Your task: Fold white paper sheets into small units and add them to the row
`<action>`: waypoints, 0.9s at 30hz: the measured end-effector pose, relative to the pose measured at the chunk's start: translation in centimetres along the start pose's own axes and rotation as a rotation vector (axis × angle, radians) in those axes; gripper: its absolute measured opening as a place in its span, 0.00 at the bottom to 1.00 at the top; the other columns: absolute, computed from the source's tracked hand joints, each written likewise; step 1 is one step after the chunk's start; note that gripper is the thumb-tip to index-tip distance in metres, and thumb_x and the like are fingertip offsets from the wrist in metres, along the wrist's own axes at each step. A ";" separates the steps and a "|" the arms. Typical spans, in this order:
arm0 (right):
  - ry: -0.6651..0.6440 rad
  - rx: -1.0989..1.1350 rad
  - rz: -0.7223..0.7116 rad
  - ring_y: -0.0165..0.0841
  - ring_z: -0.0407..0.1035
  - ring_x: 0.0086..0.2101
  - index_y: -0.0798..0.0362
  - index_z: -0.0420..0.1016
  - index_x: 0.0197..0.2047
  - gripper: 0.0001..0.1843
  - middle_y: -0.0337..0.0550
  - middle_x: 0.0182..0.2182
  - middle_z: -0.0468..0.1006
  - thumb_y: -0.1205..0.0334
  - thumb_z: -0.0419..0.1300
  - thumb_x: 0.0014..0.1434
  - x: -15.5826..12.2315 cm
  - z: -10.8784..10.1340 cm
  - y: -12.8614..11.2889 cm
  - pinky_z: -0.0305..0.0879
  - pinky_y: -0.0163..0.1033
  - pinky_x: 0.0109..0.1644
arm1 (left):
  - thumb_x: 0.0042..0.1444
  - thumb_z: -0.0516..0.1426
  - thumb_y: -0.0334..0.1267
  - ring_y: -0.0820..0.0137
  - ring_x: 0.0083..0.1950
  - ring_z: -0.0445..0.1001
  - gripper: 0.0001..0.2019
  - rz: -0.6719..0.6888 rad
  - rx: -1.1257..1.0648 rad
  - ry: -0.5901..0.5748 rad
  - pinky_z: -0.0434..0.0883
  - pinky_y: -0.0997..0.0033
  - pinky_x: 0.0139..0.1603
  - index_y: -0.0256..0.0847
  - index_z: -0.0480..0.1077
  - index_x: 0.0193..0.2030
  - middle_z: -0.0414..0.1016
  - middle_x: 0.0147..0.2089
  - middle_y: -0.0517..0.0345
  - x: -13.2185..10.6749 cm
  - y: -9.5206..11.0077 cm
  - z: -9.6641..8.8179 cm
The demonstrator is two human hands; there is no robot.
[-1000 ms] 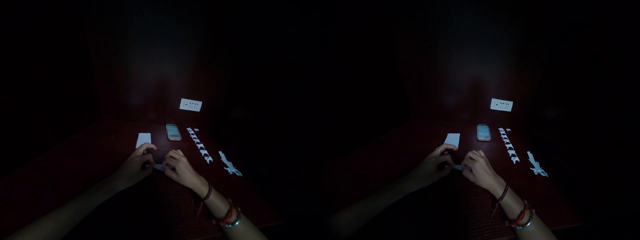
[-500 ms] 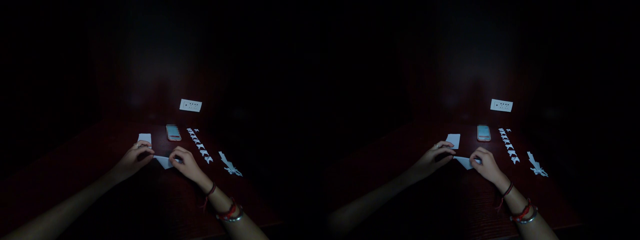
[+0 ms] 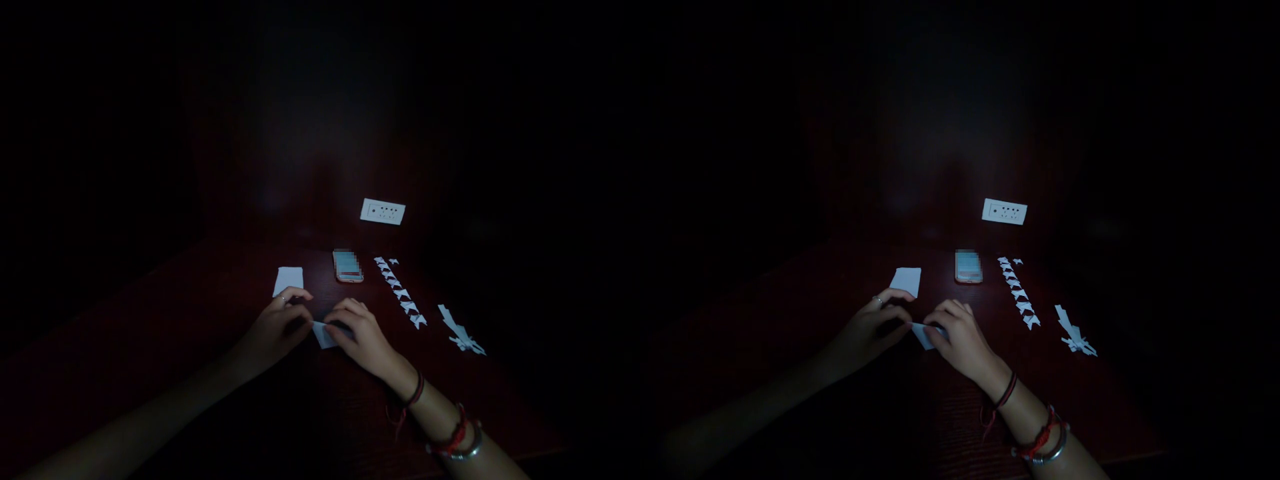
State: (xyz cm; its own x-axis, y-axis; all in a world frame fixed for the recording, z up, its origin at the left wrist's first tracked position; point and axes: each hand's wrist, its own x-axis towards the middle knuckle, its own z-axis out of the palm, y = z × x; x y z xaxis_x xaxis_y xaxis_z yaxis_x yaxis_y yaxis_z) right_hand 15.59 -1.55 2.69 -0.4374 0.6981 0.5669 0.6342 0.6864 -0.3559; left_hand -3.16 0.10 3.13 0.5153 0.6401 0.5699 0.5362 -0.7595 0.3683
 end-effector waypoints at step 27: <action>-0.039 0.040 -0.070 0.30 0.60 0.36 0.53 0.65 0.40 0.11 0.40 0.34 0.67 0.64 0.55 0.51 0.3 -0.8 -0.4 0.52 0.36 0.41 | 0.53 0.49 0.32 0.69 0.46 0.62 0.06 0.014 -0.044 -0.019 0.61 0.68 0.45 0.40 0.65 0.30 0.58 0.47 0.58 0.0 0.4 -1.0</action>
State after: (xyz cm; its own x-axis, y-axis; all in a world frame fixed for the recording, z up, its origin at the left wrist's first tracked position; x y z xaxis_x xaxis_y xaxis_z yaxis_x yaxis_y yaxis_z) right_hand 15.66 -1.80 3.57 -0.5047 0.6553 0.5621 0.5760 0.7405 -0.3461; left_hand -3.60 -0.31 4.04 0.5351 0.6312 0.5615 0.4988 -0.7725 0.3930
